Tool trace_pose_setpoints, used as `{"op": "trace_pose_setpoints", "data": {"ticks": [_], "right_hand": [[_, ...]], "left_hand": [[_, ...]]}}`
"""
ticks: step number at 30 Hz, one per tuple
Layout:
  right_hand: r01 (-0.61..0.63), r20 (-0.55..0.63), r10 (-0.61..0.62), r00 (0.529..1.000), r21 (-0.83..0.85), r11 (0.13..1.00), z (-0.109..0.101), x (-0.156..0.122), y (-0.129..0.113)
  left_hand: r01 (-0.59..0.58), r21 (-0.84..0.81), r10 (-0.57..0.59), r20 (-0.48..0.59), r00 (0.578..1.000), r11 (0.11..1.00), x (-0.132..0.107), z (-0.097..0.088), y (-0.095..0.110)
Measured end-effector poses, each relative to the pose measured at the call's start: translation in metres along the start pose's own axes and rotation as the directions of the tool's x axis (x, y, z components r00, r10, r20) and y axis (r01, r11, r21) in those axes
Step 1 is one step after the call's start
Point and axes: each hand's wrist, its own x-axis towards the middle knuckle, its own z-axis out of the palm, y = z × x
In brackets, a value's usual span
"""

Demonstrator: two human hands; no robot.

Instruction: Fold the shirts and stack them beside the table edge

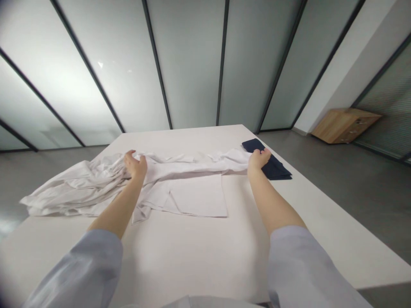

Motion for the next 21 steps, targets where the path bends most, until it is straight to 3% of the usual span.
{"op": "trace_pose_setpoints", "data": {"ticks": [1,2,3,5,7,10,12,14,16,19,20,21], "right_hand": [[0.006,-0.046,-0.008,0.999,-0.047,0.999,0.002,-0.006,-0.007],[0.026,-0.067,-0.033,0.997,-0.095,0.995,0.007,-0.013,-0.017],[0.094,-0.029,-0.099,0.995,-0.147,0.985,0.012,-0.022,-0.029],[0.308,0.249,-0.262,0.933,-0.169,0.936,0.026,-0.042,-0.054],[0.446,0.54,-0.318,0.779,-0.121,0.887,0.04,-0.062,-0.076],[0.546,0.808,-0.255,0.53,-0.095,0.833,0.054,-0.085,-0.093],[0.585,0.873,-0.2,0.445,-0.114,0.803,0.058,-0.094,-0.096],[0.601,0.906,-0.157,0.394,-0.125,0.789,0.058,-0.096,-0.096],[0.604,0.937,-0.107,0.332,-0.124,0.788,0.056,-0.094,-0.098],[0.635,0.973,-0.02,0.232,-0.136,0.76,0.054,-0.09,-0.105],[0.657,0.975,-0.018,0.22,-0.135,0.742,0.053,-0.089,-0.108],[0.682,0.97,-0.048,0.239,-0.132,0.72,0.051,-0.09,-0.112]], "left_hand": [[-0.155,0.048,0.148,0.123,0.981,0.987,-0.005,0.002,0.007],[-0.299,0.078,0.268,0.273,0.924,0.951,-0.011,0.006,0.014],[-0.408,0.094,0.333,0.428,0.84,0.908,-0.018,0.01,0.021],[-0.548,0.124,0.338,0.67,0.661,0.827,-0.032,0.019,0.032],[-0.617,0.167,0.265,0.795,0.545,0.769,-0.045,0.026,0.037],[-0.645,0.205,0.19,0.852,0.488,0.736,-0.056,0.029,0.037],[-0.625,0.219,0.15,0.863,0.482,0.75,-0.055,0.025,0.034],[-0.58,0.207,0.101,0.885,0.454,0.788,-0.047,0.02,0.032],[-0.537,0.141,0.065,0.936,0.347,0.832,-0.035,0.015,0.03],[-0.546,0.022,0.054,0.991,0.122,0.837,-0.02,0.01,0.033],[-0.576,0.0,0.056,0.995,0.08,0.818,-0.018,0.009,0.034],[-0.612,-0.008,0.07,0.994,0.078,0.791,-0.018,0.009,0.037]]}}
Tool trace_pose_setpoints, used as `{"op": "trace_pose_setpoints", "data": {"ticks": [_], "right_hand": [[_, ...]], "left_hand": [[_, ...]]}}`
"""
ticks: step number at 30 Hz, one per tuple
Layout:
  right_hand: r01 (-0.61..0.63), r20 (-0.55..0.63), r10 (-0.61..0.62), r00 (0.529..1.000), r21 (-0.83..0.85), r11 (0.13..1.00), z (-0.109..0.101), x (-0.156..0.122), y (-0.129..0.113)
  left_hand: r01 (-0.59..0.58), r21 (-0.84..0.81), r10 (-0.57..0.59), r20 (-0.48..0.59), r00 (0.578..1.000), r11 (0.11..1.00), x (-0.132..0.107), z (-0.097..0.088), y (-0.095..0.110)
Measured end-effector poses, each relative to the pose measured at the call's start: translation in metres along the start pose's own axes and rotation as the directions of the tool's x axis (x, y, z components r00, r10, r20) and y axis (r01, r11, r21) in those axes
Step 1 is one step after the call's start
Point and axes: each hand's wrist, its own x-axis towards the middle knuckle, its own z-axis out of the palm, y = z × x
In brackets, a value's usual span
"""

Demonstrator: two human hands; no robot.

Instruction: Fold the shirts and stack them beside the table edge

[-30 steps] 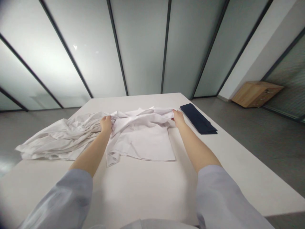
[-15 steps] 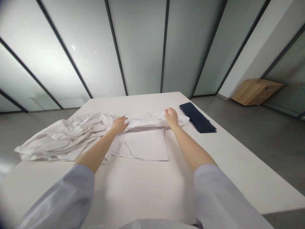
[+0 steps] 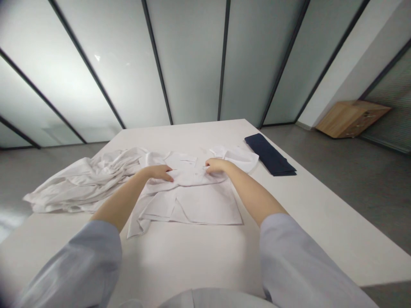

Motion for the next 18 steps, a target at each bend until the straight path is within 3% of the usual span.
{"op": "trace_pose_setpoints", "data": {"ticks": [2,3,5,6,7,8,9,11,13,15,18], "right_hand": [[0.009,-0.222,-0.026,0.975,-0.075,0.997,-0.003,-0.005,-0.006],[0.006,-0.378,-0.048,0.924,-0.112,0.994,-0.003,-0.008,-0.008],[0.003,-0.62,-0.108,0.777,-0.168,0.986,0.001,-0.016,-0.01],[0.021,-0.673,-0.146,0.725,-0.19,0.982,0.004,-0.02,-0.01],[0.056,-0.688,-0.189,0.701,-0.211,0.976,0.007,-0.024,-0.008],[0.106,-0.667,-0.238,0.706,-0.233,0.967,0.011,-0.028,-0.006],[0.163,-0.62,-0.286,0.731,-0.247,0.955,0.015,-0.032,-0.004],[0.253,-0.482,-0.337,0.809,-0.232,0.939,0.021,-0.037,0.0],[0.245,-0.36,-0.285,0.888,-0.153,0.957,0.024,-0.039,0.003],[0.138,-0.322,-0.147,0.935,-0.053,0.989,0.023,-0.036,0.004],[-0.08,-0.37,0.092,0.925,0.046,0.996,0.018,-0.026,0.003]], "left_hand": [[0.024,0.097,-0.01,-0.144,0.99,0.995,-0.001,0.0,0.006],[0.06,0.14,-0.019,-0.281,0.959,0.988,-0.003,0.002,0.01],[0.14,0.198,-0.005,-0.561,0.828,0.97,-0.007,0.007,0.017],[0.151,0.223,0.031,-0.649,0.76,0.963,-0.01,0.011,0.018],[0.128,0.255,0.087,-0.688,0.721,0.959,-0.014,0.014,0.019],[0.077,0.29,0.15,-0.682,0.716,0.954,-0.017,0.016,0.019],[0.011,0.318,0.206,-0.639,0.741,0.948,-0.02,0.019,0.018],[-0.087,0.305,0.237,-0.498,0.834,0.948,-0.023,0.022,0.016],[-0.053,0.206,0.131,-0.389,0.912,0.977,-0.021,0.022,0.015],[0.059,0.107,-0.018,-0.355,0.935,0.992,-0.015,0.019,0.016],[0.209,0.056,-0.179,-0.329,0.927,0.976,0.0,0.015,0.021]]}}
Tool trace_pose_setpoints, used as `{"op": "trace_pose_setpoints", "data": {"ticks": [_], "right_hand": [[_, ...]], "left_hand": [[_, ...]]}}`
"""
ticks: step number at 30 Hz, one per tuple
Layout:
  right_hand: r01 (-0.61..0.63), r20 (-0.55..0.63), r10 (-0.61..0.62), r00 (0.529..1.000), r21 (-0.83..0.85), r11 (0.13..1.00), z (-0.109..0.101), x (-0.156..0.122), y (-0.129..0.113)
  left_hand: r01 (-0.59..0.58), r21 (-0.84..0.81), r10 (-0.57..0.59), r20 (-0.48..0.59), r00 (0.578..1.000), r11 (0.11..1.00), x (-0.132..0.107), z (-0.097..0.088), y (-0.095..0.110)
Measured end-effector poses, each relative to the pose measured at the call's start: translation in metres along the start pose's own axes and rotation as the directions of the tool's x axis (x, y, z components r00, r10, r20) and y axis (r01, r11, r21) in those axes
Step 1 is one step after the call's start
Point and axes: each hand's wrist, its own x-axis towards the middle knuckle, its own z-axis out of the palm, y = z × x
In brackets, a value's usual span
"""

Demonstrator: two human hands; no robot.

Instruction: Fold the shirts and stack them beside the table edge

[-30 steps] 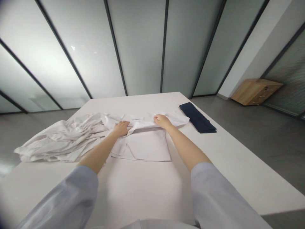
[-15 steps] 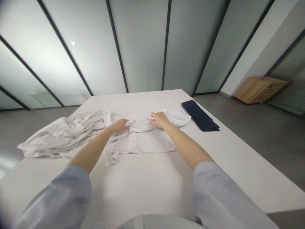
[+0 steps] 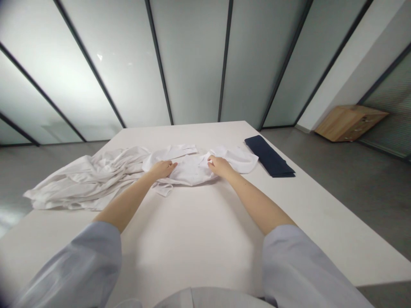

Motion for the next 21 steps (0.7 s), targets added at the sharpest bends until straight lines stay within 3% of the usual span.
{"op": "trace_pose_setpoints", "data": {"ticks": [3,6,9,11,13,15,18,21], "right_hand": [[-0.166,0.013,0.167,0.986,-0.081,0.983,0.001,0.014,-0.005],[-0.187,0.149,0.208,0.967,-0.145,0.972,0.003,0.023,-0.009],[-0.116,0.265,0.149,0.953,-0.134,0.984,-0.002,0.024,-0.007],[-0.029,0.318,0.052,0.947,-0.079,0.996,-0.011,0.021,0.0],[0.048,0.355,-0.039,0.934,-0.015,0.999,-0.024,0.018,0.009],[0.049,0.375,-0.061,0.925,0.042,0.998,-0.04,0.018,0.018],[-0.08,0.269,0.008,0.963,0.256,0.963,-0.061,0.028,0.024],[-0.089,-0.017,0.122,0.992,0.587,0.805,-0.07,0.044,0.018]], "left_hand": [[0.048,0.061,-0.053,0.087,0.995,0.997,0.01,0.004,0.008],[-0.085,0.101,0.077,0.074,0.994,0.991,0.01,0.012,0.014],[-0.201,0.095,0.205,-0.034,0.978,0.975,0.001,0.014,0.017],[-0.171,0.027,0.173,-0.087,0.981,0.985,-0.006,0.008,0.015],[-0.153,-0.112,0.148,-0.052,0.988,0.982,-0.008,-0.005,0.01],[-0.16,-0.31,0.182,0.044,0.982,0.937,-0.005,-0.023,0.002],[-0.077,-0.627,0.162,0.079,0.984,0.775,0.01,-0.047,-0.005],[-0.105,-0.8,-0.005,-0.133,0.991,0.591,0.028,-0.057,0.001]]}}
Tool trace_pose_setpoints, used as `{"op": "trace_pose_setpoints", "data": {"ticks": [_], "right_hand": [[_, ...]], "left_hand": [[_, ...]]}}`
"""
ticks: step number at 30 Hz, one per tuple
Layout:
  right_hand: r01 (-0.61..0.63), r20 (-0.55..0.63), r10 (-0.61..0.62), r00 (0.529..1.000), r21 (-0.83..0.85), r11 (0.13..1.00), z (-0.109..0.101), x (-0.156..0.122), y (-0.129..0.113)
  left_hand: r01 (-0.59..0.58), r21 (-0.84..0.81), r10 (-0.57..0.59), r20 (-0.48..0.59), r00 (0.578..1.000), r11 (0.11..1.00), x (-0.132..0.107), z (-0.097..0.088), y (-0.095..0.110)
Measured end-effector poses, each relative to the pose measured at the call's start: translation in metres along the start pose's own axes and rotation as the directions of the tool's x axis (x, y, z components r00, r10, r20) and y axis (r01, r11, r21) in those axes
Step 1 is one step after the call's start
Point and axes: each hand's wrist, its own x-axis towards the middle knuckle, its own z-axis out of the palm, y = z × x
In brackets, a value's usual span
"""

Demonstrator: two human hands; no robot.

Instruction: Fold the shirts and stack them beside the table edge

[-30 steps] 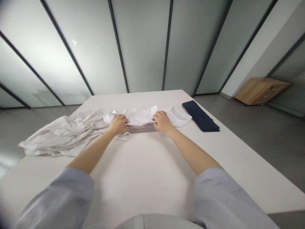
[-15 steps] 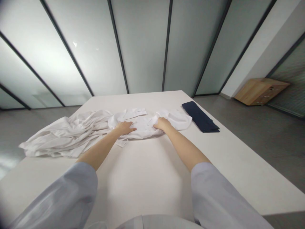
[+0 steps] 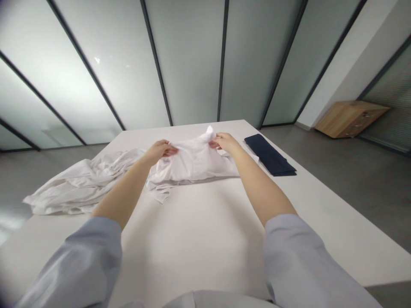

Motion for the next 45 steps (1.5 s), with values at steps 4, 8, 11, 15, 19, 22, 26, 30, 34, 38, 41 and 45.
{"op": "trace_pose_setpoints", "data": {"ticks": [4,8,11,15,19,22,26,30,34,38,41,45], "right_hand": [[0.14,-0.173,-0.122,0.977,0.1,0.985,0.022,0.003,-0.007],[0.192,0.029,-0.19,0.981,-0.178,0.965,0.059,-0.019,0.009],[0.22,0.202,-0.145,0.969,-0.423,0.879,0.084,-0.04,0.029],[0.213,0.196,-0.115,0.974,-0.61,0.763,0.102,-0.052,0.049],[0.175,0.207,-0.051,0.977,-0.643,0.746,0.1,-0.05,0.053],[0.158,0.229,-0.011,0.973,-0.637,0.755,0.092,-0.051,0.052],[0.188,0.293,0.016,0.956,-0.654,0.733,0.078,-0.062,0.052],[0.209,0.344,0.057,0.937,-0.685,0.697,0.065,-0.074,0.049],[0.233,0.361,0.019,0.932,-0.641,0.732,0.064,-0.076,0.043],[0.179,0.287,0.01,0.958,-0.625,0.76,0.075,-0.078,0.045],[0.157,0.275,0.043,0.96,-0.664,0.731,0.082,-0.09,0.054],[0.178,0.304,0.055,0.951,-0.685,0.707,0.082,-0.111,0.06]], "left_hand": [[-0.146,0.247,0.198,-0.2,0.96,0.958,0.002,0.024,-0.002],[-0.123,0.587,0.189,-0.051,0.981,0.8,-0.022,0.049,-0.021],[-0.038,0.732,0.06,-0.004,0.998,0.681,-0.039,0.061,-0.04],[-0.006,0.81,0.048,-0.027,0.998,0.587,-0.05,0.072,-0.064],[-0.024,0.82,0.082,-0.028,0.996,0.572,-0.053,0.079,-0.076],[-0.037,0.814,0.026,0.027,0.999,0.58,-0.059,0.08,-0.073],[-0.076,0.79,-0.05,0.133,0.99,0.608,-0.07,0.076,-0.056],[-0.095,0.797,-0.135,0.217,0.967,0.596,-0.084,0.076,-0.04],[-0.22,0.77,-0.117,0.356,0.927,0.599,-0.094,0.079,-0.028],[-0.301,0.659,-0.109,0.505,0.856,0.69,-0.089,0.069,-0.015],[-0.244,0.671,-0.023,0.362,0.932,0.7,-0.075,0.059,-0.016],[-0.119,0.809,0.014,0.136,0.991,0.576,-0.059,0.05,-0.044]]}}
